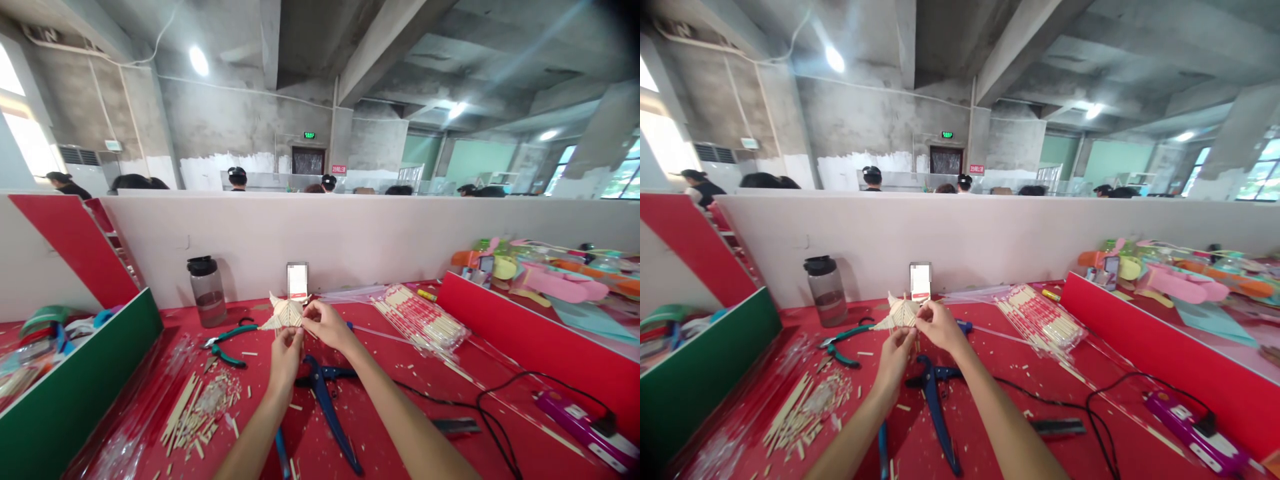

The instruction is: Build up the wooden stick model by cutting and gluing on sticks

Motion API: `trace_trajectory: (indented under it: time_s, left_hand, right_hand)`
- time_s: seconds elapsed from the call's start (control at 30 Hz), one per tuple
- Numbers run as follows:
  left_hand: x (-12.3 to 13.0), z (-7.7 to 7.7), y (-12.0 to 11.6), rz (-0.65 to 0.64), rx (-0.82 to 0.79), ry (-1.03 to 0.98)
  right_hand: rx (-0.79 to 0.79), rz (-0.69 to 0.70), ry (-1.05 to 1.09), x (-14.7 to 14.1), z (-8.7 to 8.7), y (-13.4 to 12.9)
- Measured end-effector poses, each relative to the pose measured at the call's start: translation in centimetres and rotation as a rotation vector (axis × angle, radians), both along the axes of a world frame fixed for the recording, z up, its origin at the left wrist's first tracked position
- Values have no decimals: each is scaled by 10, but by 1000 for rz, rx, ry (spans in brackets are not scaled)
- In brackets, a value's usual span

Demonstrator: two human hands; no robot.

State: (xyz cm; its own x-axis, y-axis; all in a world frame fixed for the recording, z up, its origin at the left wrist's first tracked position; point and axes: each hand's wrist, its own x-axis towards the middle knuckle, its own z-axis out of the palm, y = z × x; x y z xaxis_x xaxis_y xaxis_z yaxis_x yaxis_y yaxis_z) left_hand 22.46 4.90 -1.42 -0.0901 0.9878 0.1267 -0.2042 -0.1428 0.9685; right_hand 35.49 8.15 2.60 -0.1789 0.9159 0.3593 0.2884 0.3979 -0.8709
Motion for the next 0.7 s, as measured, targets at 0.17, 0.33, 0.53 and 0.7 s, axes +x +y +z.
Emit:
trace_trajectory:
  time_s: [0.17, 0.33, 0.53, 0.7]
  left_hand:
    - [0, -2, 0, -8, 7, 4]
    - [-1, -1, 0, -11, 12, 14]
    - [-1, 1, -2, -14, 8, 14]
    - [-1, 2, -2, -11, 1, 9]
  right_hand:
    - [-4, -7, 8, 0, -1, 1]
    - [1, -16, 15, -2, -1, 1]
    - [3, -11, 26, -3, -2, 1]
    - [0, -1, 37, -3, -2, 1]
